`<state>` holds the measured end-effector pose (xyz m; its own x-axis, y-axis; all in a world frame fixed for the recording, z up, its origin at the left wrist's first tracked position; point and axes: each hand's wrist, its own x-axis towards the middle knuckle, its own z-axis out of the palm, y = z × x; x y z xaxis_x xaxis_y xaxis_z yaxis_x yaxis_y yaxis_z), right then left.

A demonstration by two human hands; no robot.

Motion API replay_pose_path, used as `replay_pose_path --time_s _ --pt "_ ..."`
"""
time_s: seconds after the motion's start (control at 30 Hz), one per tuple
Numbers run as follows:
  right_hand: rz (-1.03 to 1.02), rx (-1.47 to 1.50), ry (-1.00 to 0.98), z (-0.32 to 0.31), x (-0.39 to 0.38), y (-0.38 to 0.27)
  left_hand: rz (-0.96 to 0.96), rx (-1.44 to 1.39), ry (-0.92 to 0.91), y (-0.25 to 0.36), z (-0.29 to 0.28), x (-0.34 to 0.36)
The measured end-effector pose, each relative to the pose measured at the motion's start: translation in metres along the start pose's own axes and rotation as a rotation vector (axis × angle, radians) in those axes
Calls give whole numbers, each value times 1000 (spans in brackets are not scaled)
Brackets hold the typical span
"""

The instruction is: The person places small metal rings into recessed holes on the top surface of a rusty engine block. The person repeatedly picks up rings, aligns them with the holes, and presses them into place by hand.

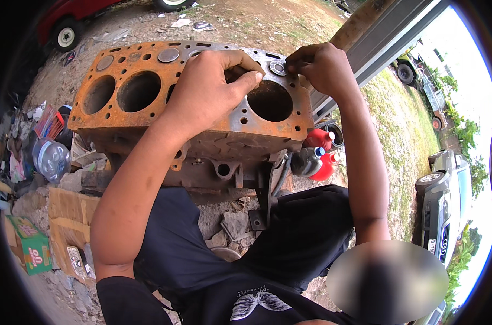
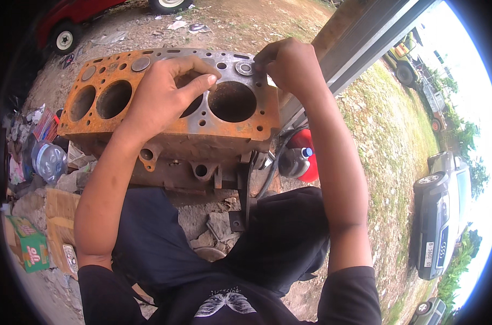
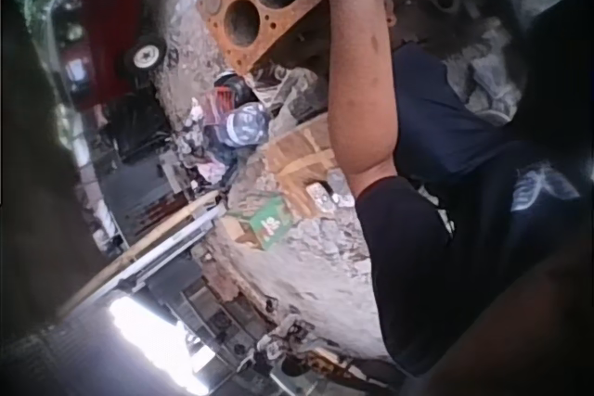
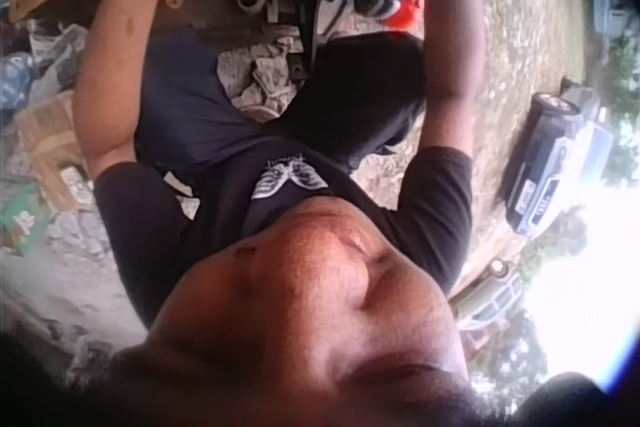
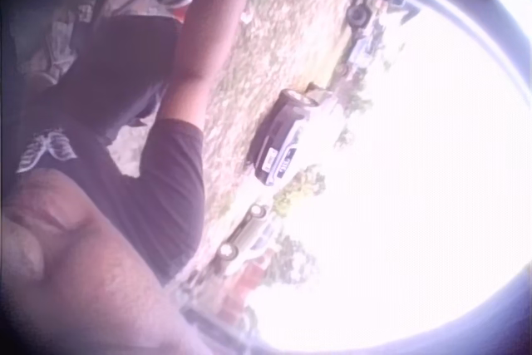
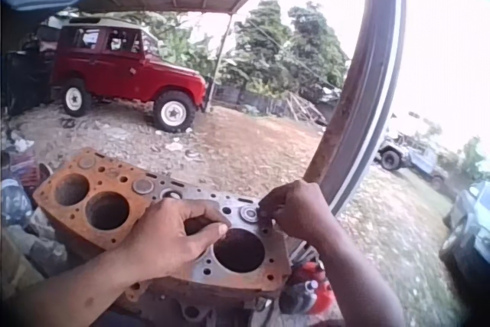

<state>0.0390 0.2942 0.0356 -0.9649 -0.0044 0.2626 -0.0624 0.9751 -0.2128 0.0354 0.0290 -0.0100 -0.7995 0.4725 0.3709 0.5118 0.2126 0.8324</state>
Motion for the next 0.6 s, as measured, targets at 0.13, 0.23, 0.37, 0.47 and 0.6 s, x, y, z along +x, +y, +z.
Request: replay_pose_path --time_s 0.13,0.23,0.37,0.47,0.6 --pt "123 103 31 0 -15 -5 -15 -27 -15 3 -3 -2" --pt "21 104 -3 -3 -11 -2 7 -12 -23 3 -5 1" --pt "-4 65 -35 -6 -14 -15 1 15 -10 -2 -9 1" --pt "-26 29 3 -8 -15 -9 -11 -8 -6 -4 -4 2" --pt "-60 58 9 -5 -7 -3 38 31 19 -3 -9 3"
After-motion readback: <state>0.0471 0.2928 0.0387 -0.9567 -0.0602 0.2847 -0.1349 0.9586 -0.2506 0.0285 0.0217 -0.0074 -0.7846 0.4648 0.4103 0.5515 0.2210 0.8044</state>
